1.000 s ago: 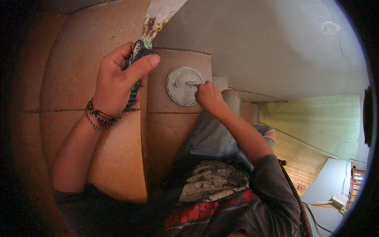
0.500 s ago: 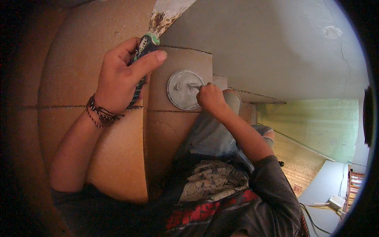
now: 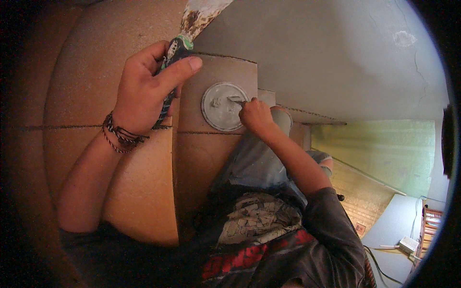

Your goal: The person applies plaster to a wall using a small putty knife and a larger hawk. They scoop plaster from a container, transfer it to the hawk, and spread it onto the wall surface in smooth strokes.

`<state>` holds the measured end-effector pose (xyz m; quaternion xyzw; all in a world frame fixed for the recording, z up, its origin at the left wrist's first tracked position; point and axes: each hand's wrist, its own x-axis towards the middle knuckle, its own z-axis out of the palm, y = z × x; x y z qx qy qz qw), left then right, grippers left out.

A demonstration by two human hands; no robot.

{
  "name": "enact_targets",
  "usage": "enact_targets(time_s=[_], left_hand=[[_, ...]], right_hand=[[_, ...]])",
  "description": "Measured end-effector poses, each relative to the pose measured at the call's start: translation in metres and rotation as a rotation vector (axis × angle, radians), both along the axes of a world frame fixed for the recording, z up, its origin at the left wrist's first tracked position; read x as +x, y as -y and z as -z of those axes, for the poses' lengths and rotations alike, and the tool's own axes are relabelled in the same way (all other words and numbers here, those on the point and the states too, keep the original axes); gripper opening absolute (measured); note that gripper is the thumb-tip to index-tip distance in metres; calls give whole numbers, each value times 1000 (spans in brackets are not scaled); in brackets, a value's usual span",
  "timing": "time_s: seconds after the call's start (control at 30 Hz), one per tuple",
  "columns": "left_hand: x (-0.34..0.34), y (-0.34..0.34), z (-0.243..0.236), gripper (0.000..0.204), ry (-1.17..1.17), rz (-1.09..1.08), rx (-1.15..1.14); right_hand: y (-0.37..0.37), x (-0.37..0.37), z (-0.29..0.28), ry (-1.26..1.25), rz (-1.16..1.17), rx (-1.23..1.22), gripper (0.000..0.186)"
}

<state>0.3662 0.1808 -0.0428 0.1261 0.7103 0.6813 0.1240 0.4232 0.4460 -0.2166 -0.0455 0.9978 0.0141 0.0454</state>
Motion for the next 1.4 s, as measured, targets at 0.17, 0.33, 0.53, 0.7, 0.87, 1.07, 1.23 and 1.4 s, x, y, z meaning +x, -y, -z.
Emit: enact_targets(time_s=[0.17,0.33,0.53,0.7,0.87,1.07,1.23,1.4], left_hand=[[-1,-2,7,26,-31,-21,24],[0,-2,9,27,-30,-18,17],[1,1,5,24,80,-62,67],[-4,0,-5,23,172,-140,107],[-6,0,1,23,196,-150,168],[-7,-2,5,25,172,-188,157],[-9,-2,1,23,173,-146,183],[-11,-5,-1,23,163,-173,158]], right_hand=[[6,23,0,206,-22,28,18],[-7,24,-12,159,125,9,25],[-109,-51,-26,704,565,-638,23],[-154,-61,-4,946,674,-899,19],[-163,-49,27,962,682,-981,24],[-146,-29,68,789,528,-1224,25],[-153,-27,51,722,519,-1165,25],[-154,-16,61,708,445,-1106,26]])
